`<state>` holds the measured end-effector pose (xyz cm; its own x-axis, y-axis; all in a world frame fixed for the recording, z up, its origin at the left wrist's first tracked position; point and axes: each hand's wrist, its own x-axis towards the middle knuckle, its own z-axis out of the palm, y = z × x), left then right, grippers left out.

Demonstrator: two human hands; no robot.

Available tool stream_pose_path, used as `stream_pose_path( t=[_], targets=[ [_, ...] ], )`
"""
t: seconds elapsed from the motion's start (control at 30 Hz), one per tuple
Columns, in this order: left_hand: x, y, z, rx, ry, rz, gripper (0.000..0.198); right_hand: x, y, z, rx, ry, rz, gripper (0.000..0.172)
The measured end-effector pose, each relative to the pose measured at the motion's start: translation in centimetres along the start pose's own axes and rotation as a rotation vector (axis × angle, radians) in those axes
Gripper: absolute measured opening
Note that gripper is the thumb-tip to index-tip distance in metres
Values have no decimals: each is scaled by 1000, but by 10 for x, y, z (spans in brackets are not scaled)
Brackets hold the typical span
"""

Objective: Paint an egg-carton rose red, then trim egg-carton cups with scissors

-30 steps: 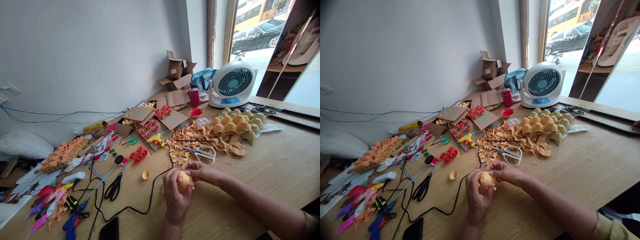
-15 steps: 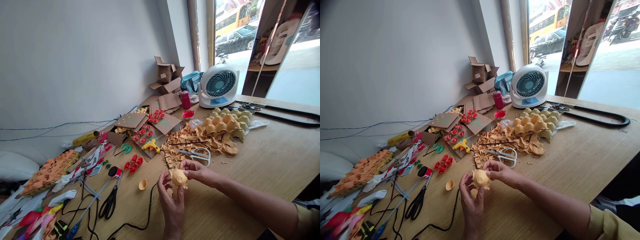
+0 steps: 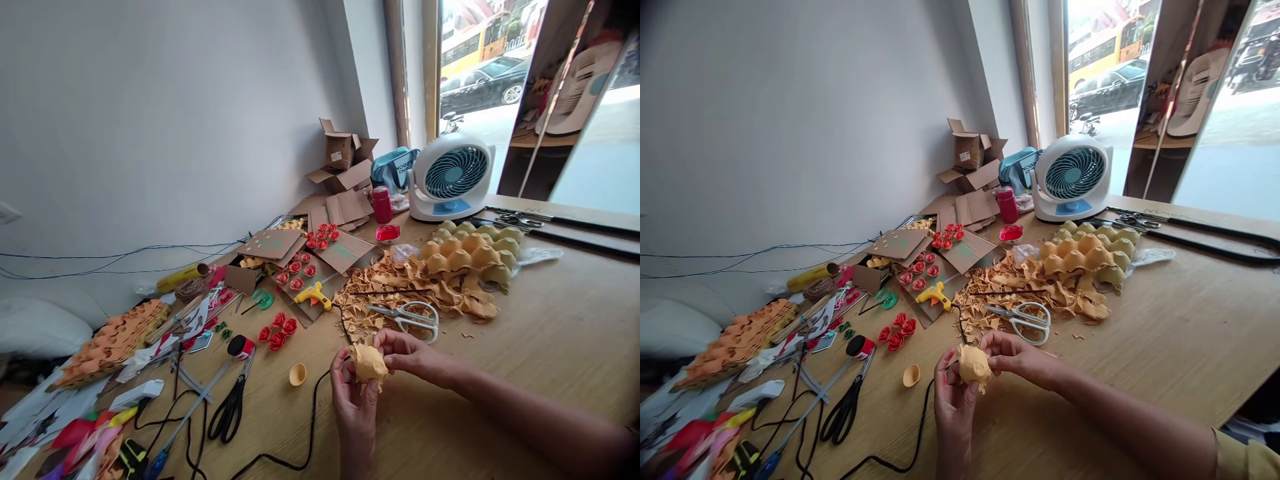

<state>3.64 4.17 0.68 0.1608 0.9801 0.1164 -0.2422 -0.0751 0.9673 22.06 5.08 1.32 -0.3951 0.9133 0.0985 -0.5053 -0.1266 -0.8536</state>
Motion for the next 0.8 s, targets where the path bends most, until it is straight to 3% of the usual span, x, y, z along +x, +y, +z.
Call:
stream_pose_path(
  t=[0.37, 0.53, 0.8],
  targets=[
    [-7, 6, 17, -149, 59, -11, 60, -4, 6, -1, -49, 1, 10, 31],
    [-5, 8, 17, -210, 29, -69, 64, -5, 8, 0, -48, -6, 9, 33],
    [-4, 7, 20, -315, 80, -116, 72, -4, 6, 7, -9, 10, 19, 35]
  ],
)
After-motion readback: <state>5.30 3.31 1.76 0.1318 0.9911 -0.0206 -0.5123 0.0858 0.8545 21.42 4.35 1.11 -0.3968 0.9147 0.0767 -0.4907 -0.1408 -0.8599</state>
